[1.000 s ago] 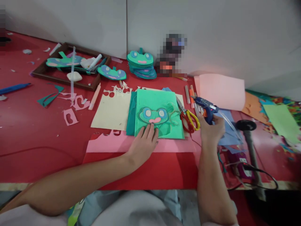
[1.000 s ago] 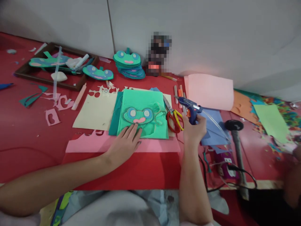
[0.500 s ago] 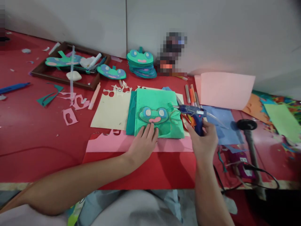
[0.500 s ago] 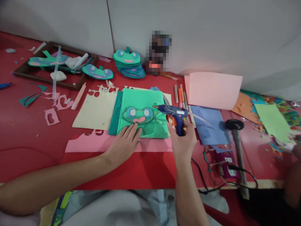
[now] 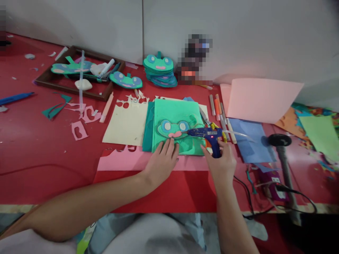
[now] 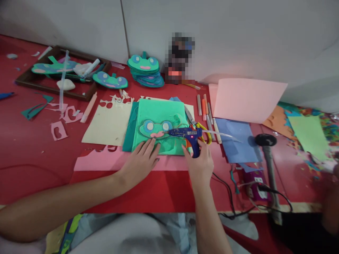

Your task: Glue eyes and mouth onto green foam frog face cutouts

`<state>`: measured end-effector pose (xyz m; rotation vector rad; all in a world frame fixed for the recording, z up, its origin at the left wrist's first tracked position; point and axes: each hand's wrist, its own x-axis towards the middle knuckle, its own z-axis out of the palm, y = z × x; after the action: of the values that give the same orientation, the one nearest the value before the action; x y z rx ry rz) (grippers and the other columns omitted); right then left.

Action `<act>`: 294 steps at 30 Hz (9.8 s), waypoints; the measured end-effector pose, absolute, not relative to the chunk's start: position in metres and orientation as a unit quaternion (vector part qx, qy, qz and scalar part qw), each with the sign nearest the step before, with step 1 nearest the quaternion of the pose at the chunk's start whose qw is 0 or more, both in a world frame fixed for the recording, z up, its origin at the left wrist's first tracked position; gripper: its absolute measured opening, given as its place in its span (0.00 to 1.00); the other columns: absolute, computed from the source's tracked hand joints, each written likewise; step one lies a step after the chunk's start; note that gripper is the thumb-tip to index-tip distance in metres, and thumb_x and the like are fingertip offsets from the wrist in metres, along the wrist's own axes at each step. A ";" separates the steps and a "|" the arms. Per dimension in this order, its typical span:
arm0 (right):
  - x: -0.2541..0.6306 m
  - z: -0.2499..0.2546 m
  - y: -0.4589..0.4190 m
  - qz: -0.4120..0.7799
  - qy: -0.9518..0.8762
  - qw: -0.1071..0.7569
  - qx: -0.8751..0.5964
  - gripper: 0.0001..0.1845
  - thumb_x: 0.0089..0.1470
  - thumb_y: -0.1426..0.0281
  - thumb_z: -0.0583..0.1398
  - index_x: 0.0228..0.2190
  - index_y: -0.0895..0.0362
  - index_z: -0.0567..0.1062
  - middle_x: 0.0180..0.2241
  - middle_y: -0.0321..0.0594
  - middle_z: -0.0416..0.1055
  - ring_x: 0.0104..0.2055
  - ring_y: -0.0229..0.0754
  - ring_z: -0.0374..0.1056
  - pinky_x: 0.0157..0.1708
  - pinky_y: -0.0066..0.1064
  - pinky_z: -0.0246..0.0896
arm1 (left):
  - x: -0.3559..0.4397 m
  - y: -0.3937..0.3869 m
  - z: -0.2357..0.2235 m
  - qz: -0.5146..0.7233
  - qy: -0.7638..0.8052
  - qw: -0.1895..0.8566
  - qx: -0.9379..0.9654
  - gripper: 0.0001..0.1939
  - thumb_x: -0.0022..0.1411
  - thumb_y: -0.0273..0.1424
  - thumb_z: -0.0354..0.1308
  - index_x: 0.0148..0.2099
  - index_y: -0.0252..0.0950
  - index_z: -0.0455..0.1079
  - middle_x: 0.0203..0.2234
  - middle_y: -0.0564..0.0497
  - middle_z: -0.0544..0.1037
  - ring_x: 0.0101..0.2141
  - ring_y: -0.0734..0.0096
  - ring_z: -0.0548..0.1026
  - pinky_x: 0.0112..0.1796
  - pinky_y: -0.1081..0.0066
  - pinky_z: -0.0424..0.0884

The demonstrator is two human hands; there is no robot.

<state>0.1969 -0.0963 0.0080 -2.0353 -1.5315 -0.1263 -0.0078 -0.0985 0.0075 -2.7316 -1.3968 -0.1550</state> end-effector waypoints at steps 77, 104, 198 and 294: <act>0.221 0.033 -0.028 0.228 -0.500 0.582 -0.599 0.11 0.53 0.60 0.58 0.33 0.53 0.64 0.24 0.31 0.71 0.24 0.36 0.69 0.29 0.32 0.66 | -0.008 -0.099 0.004 -0.063 -0.452 0.044 -0.889 0.22 0.68 0.31 0.39 0.59 0.27 0.59 0.57 0.33 0.63 0.56 0.53 0.64 0.51 0.58 0.63; 0.232 0.050 -0.087 0.455 -0.311 0.693 -0.465 0.07 0.54 0.64 0.57 0.26 0.50 0.70 0.20 0.29 0.64 0.21 0.32 0.62 0.28 0.29 0.66 | -0.008 -0.099 0.005 -0.045 -0.455 0.042 -0.888 0.23 0.68 0.31 0.38 0.60 0.28 0.58 0.58 0.34 0.62 0.57 0.54 0.62 0.52 0.59 0.62; 0.165 0.054 -0.033 -0.008 -0.570 0.557 -0.604 0.17 0.50 0.66 0.61 0.43 0.52 0.71 0.55 0.45 0.60 0.54 0.47 0.63 0.46 0.39 0.66 | -0.008 -0.098 0.005 -0.058 -0.452 0.041 -0.889 0.23 0.67 0.30 0.39 0.60 0.26 0.59 0.57 0.32 0.62 0.56 0.53 0.63 0.52 0.59 0.62; 0.117 0.016 -0.060 0.027 -0.758 0.449 -0.473 0.11 0.54 0.72 0.58 0.38 0.49 0.77 0.34 0.39 0.73 0.36 0.39 0.69 0.37 0.36 0.63 | -0.029 -0.057 0.004 -0.481 -0.495 -0.347 -0.635 0.09 0.63 0.33 0.50 0.44 0.40 0.69 0.33 0.53 0.73 0.29 0.79 0.70 0.31 0.76 0.68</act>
<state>0.1172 -0.0595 0.0162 -1.1694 -1.8742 0.0664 -0.0294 -0.0568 0.0045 -2.6069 -2.0323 -1.9736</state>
